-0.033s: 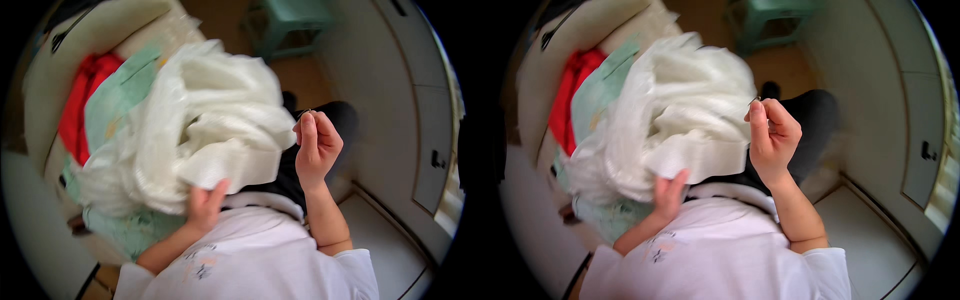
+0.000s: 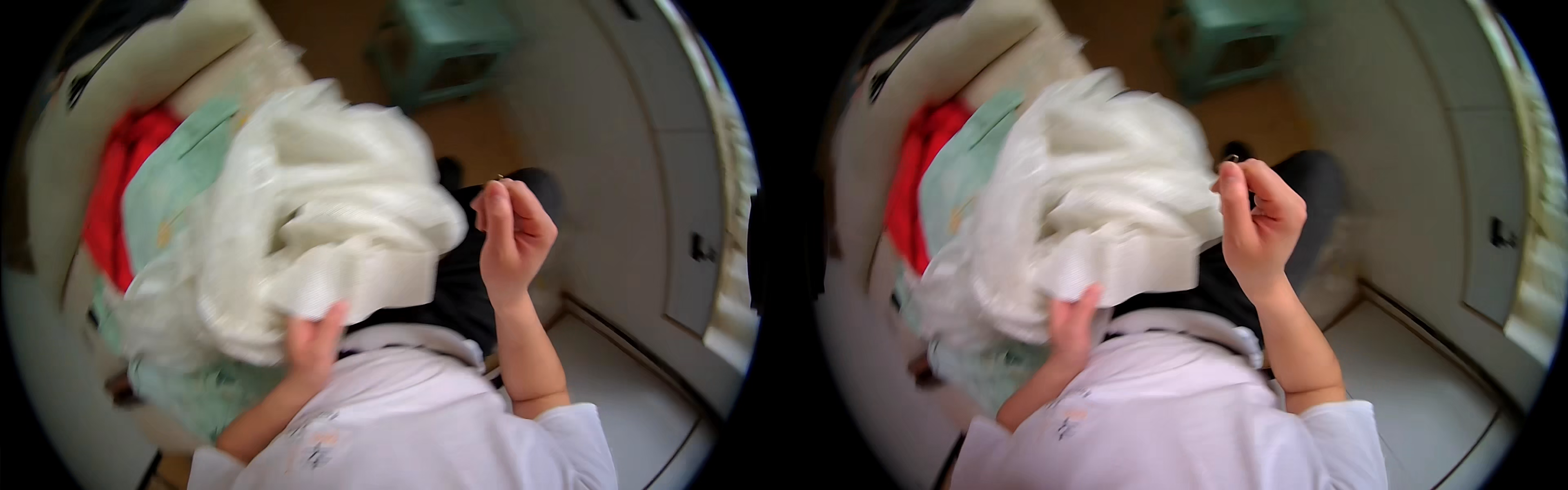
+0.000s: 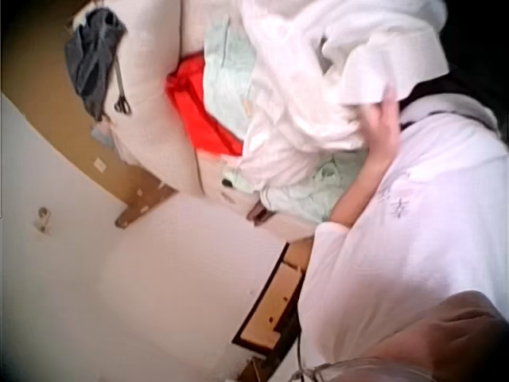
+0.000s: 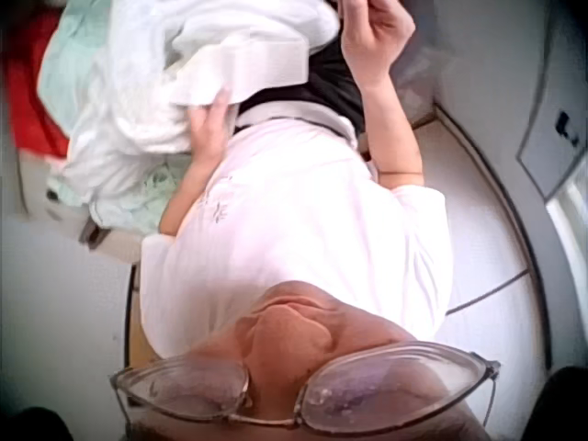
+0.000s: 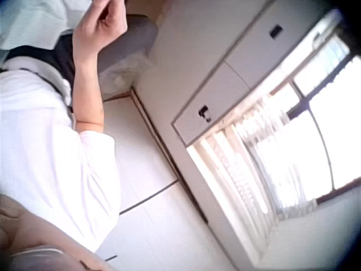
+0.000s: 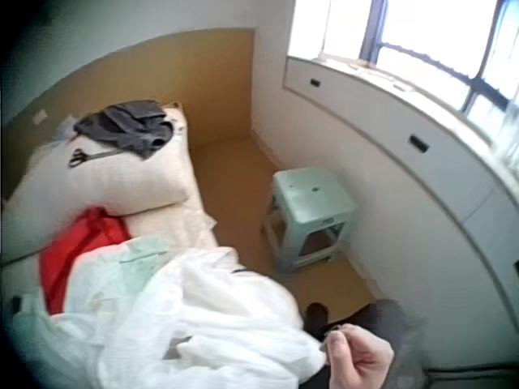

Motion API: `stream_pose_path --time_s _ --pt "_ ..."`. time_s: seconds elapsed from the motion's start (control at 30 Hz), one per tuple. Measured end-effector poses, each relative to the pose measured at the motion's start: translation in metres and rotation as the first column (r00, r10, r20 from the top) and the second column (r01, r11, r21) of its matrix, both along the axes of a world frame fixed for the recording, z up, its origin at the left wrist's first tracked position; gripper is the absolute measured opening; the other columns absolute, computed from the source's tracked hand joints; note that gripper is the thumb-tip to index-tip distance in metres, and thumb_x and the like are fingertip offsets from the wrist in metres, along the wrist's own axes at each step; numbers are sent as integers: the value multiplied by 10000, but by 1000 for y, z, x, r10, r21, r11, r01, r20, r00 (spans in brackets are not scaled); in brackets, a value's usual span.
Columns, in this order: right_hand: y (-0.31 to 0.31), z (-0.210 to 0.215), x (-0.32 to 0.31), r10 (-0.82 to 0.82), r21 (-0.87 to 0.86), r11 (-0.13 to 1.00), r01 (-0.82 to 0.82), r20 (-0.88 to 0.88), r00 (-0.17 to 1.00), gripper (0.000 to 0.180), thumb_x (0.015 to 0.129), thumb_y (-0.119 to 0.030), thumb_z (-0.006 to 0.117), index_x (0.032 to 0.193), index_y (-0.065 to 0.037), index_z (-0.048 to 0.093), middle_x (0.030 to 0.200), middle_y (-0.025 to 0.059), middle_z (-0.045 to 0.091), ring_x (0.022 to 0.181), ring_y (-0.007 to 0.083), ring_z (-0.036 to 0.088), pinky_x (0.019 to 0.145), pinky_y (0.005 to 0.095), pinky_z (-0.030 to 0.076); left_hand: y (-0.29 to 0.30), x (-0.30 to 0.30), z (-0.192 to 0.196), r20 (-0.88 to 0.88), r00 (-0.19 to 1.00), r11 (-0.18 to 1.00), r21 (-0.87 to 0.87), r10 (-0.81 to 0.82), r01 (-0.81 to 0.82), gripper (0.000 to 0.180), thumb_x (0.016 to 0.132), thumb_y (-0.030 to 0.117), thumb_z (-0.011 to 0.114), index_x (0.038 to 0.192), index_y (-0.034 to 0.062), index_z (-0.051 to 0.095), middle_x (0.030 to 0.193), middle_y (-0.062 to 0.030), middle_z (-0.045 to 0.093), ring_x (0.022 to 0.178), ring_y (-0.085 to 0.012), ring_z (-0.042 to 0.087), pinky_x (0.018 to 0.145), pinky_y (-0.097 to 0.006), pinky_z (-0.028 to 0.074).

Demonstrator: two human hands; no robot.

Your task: The person uses a screwdriver to tighten screws on a window frame, then sits on the floor to handle and stitch a white fabric item with a needle and thread.

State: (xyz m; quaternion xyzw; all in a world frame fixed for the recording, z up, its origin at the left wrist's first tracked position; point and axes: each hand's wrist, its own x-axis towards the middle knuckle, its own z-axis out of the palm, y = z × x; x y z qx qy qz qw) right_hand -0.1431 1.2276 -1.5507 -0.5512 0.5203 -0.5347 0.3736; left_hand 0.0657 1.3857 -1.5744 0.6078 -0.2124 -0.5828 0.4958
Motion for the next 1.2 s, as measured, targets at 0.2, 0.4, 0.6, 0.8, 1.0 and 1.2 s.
stream_pose_path --time_s 0.2,0.4,0.6,0.8,1.0,1.2 --pt "-123 91 -217 -586 -587 784 203 -590 555 137 916 -103 660 868 4 732 713 119 658 553 200 561 549 320 450 36 88 33 -108 966 902 348 -233 257 296 991 168 589 1230 4 533 1207 -183 624 1151 -311 612 947 -453 539" --pt "-176 168 -456 -570 -575 747 332 -812 -125 281 950 -237 558 844 -69 757 848 194 717 768 342 707 670 457 542 -36 67 86 669 377 738 401 -640 543 297 953 242 667 1122 -2 669 1119 -173 687 987 -295 643 852 -393 519" --pt "-252 144 -482 -603 -664 747 33 -698 -386 251 890 -176 492 785 -14 652 833 216 666 756 394 627 738 485 523 -35 100 78 953 -190 911 285 -236 299 723 824 127 728 1464 0 417 1455 -235 479 1380 -401 421 1163 -494 317" --pt "-78 71 -155 -1 -264 912 -313 -766 643 252 863 51 634 1087 -39 707 1013 104 703 934 208 658 800 318 533 -55 125 50 959 -45 911 280 -279 302 664 788 194 784 1357 -12 510 1297 -223 578 1159 -406 541 998 -465 443" --pt "22 -4 73 635 -111 612 -783 -521 570 455 727 -135 814 1139 -38 648 1146 132 624 1078 312 609 907 418 510 -51 125 35 931 20 903 348 -364 254 509 791 276 793 1150 3 556 1149 -145 575 1086 -378 571 915 -448 485" --pt "40 -43 142 592 107 574 -812 -739 321 480 740 -233 777 1151 -56 605 1088 134 609 1067 313 595 912 405 508 -37 138 10 893 305 924 243 -332 295 583 753 228 839 1190 -11 536 1167 -180 589 1079 -392 586 908 -431 501"
